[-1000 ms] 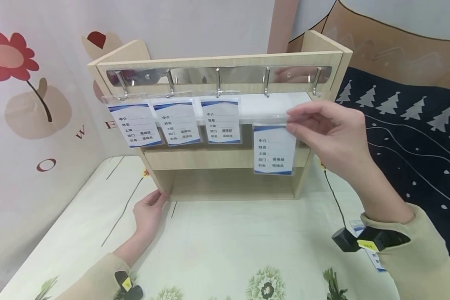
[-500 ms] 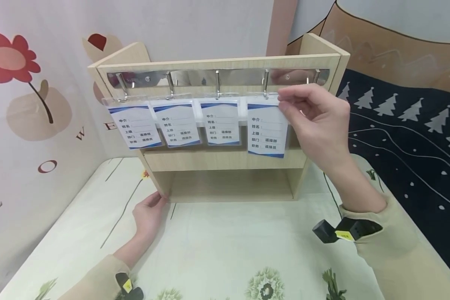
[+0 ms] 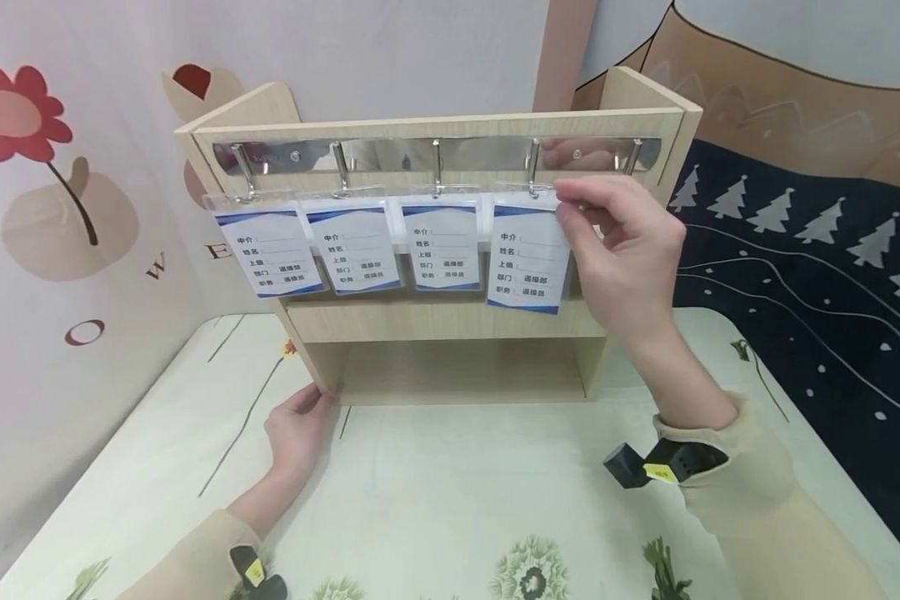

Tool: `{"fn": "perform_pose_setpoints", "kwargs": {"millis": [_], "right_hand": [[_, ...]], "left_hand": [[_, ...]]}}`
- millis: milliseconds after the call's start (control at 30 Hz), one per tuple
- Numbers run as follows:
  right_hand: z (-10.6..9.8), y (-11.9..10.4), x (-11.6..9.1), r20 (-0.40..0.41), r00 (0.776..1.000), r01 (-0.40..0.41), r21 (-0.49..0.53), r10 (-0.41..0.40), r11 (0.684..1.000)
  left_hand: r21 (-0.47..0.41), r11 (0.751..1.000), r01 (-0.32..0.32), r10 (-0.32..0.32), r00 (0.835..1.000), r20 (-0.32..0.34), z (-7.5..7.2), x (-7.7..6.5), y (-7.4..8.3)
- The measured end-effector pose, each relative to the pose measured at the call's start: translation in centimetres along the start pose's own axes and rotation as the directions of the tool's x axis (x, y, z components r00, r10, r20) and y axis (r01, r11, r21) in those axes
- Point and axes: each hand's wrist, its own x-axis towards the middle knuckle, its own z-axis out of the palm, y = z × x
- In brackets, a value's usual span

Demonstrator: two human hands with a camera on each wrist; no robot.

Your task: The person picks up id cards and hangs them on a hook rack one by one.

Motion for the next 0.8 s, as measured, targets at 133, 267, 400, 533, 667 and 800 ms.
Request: {"fn": "perform_pose_setpoints", "kwargs": {"millis": [133, 267, 400, 533, 667, 800], "right_hand": [[0.7, 0.2, -0.5, -0.038, 0.999, 0.0, 0.057, 0.002, 0.998], [1.2, 0.4, -0.8, -0.051, 0.999, 0.016, 0.1, -0.01, 0.995], [1.7, 0.6, -0.9, -0.054, 0.998, 0.037, 0.147, -0.03, 0.988], [1.9, 0.7, -0.9, -0.07, 0.997, 0.04, 0.155, -0.03, 0.987], [1.9, 0.8, -1.0, -0.081, 0.996, 0.032, 0.11, -0.023, 0.993], [2.0, 0.7, -1.0, -0.083, 0.996, 0.018, 0.071, -0.012, 0.997]], "left_hand": [[-0.001, 1.0, -0.001, 0.001, 1.0, 0.001, 0.0, 0.0, -0.2], [0.0, 1.0, -0.003, 0.003, 1.0, 0.007, 0.0, 0.1, -0.3], [-0.001, 1.0, 0.006, -0.006, 1.0, 0.005, -0.1, 0.1, -0.4], [-0.005, 1.0, 0.01, -0.01, 1.0, 0.013, -0.1, 0.0, -0.1], [0.0, 1.0, 0.013, -0.013, 1.0, 0.015, 0.0, 0.0, 0.0], [-0.002, 1.0, 0.02, -0.02, 1.0, 0.009, 0.0, 0.0, -0.1]]}}
